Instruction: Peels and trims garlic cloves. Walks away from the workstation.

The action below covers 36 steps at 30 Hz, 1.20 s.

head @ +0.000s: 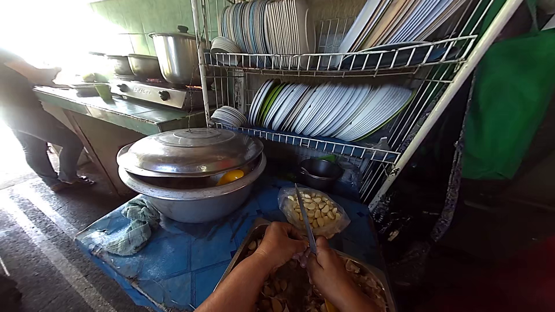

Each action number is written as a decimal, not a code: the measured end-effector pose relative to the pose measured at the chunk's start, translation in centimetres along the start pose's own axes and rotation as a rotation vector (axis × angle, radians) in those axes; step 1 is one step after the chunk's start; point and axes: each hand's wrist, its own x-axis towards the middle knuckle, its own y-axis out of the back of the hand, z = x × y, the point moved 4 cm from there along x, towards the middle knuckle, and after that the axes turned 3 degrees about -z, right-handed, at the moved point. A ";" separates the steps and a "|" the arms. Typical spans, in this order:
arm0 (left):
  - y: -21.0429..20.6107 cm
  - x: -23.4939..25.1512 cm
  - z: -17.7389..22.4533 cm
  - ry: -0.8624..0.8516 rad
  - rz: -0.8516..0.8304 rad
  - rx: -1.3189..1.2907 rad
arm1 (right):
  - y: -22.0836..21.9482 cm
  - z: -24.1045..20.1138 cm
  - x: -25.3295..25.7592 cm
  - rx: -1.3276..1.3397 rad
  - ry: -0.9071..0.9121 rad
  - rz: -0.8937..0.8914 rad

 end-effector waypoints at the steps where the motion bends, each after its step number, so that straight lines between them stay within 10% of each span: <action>1: 0.0 0.0 0.0 0.002 0.004 0.012 | 0.0 0.0 0.0 0.002 -0.003 -0.007; 36: 0.5 -0.3 0.3 -0.041 -0.234 -0.199 | 0.6 0.1 -0.3 0.150 -0.013 0.077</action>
